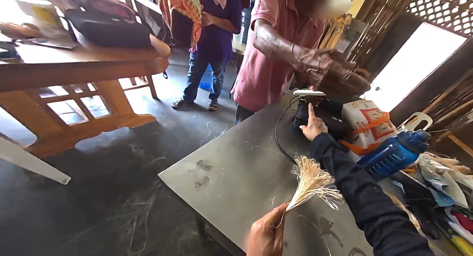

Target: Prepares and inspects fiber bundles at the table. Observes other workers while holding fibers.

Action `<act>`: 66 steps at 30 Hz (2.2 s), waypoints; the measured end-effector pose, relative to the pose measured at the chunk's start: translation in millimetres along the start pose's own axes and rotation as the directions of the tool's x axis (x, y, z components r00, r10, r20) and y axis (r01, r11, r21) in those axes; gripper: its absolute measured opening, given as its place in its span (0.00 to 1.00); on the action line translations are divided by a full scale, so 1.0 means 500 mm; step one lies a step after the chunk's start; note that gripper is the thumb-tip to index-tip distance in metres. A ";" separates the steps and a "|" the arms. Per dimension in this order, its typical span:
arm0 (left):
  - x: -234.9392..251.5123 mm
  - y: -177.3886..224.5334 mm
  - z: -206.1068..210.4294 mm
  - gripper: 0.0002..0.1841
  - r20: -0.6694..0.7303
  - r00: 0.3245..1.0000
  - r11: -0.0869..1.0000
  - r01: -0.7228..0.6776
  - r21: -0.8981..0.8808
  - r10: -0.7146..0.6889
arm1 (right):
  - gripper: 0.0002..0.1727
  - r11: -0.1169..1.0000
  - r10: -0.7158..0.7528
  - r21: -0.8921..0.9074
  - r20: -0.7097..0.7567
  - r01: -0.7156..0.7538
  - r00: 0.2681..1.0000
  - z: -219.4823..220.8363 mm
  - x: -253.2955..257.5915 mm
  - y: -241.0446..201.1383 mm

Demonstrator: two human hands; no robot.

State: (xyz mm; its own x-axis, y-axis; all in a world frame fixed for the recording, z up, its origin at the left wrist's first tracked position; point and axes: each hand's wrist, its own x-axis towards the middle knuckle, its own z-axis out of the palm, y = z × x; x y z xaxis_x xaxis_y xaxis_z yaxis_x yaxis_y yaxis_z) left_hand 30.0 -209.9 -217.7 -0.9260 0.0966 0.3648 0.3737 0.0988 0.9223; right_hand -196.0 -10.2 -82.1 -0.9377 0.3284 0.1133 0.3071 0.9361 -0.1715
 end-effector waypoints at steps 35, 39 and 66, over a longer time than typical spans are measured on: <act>0.001 0.008 0.000 0.15 -0.006 0.999 0.999 0.038 0.040 -0.037 | 0.13 0.936 -0.206 0.163 -0.466 0.312 0.861 -0.089 -0.014 0.051; 0.002 0.007 0.001 0.15 -0.004 0.999 0.999 0.040 0.021 -0.040 | 0.14 0.946 -0.276 0.077 -0.324 0.316 0.905 -0.051 -0.040 0.068; 0.001 0.013 0.001 0.15 -0.011 0.998 0.997 0.057 0.056 -0.056 | 0.16 0.907 -0.263 0.205 -0.407 0.368 0.875 0.067 -0.103 0.183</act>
State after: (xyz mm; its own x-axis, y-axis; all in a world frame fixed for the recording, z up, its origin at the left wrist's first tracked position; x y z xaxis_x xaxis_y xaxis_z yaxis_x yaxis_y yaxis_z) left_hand 31.9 -208.5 -211.5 -0.9461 0.0804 0.3138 0.3230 0.1590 0.9330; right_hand -124.9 54.1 -136.5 -0.8351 0.0925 0.5423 -0.0997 0.9440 -0.3145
